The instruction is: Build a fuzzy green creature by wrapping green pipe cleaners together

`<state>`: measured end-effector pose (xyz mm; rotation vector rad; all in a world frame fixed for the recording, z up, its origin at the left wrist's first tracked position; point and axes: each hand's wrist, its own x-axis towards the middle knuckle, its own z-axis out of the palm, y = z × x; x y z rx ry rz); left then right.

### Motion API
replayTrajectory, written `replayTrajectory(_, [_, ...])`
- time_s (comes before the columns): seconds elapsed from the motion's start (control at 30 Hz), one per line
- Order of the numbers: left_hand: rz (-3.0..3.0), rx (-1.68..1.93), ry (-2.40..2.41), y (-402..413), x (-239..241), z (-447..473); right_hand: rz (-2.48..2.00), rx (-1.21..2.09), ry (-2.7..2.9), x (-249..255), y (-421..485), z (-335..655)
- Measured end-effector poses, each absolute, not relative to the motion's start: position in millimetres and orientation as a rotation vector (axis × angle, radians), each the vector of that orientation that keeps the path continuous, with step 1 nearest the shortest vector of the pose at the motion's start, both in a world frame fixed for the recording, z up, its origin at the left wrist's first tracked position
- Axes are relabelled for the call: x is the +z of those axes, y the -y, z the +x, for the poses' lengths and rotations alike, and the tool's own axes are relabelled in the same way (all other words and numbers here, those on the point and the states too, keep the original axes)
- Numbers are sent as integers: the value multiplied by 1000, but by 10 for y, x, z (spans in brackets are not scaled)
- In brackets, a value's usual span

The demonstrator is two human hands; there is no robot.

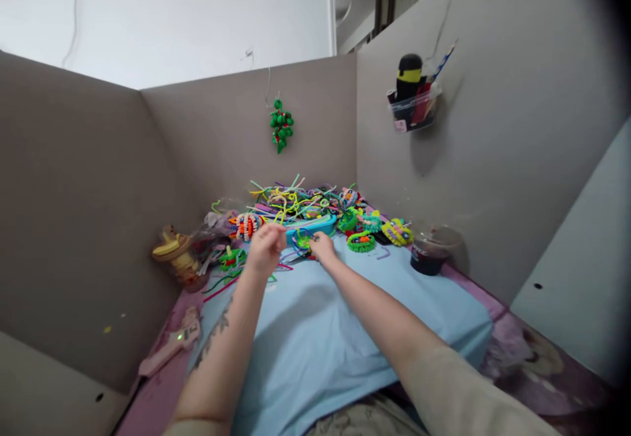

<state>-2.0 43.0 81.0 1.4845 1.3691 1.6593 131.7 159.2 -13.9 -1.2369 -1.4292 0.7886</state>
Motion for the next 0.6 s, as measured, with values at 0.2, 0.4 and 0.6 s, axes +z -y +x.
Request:
replayTrajectory(0.2, [1124,1701,-1472,-659,372,-30,-892,576,1562,-49,-1277,1550])
replayTrajectory(0.4, [968,1486,-1214,-448,297,19,-571,320,1872,-36,-947,1790])
replayTrajectory(0.6, [1041,1445,-1315,-253,202,8,-544,237,2115,-61,-906,1807])
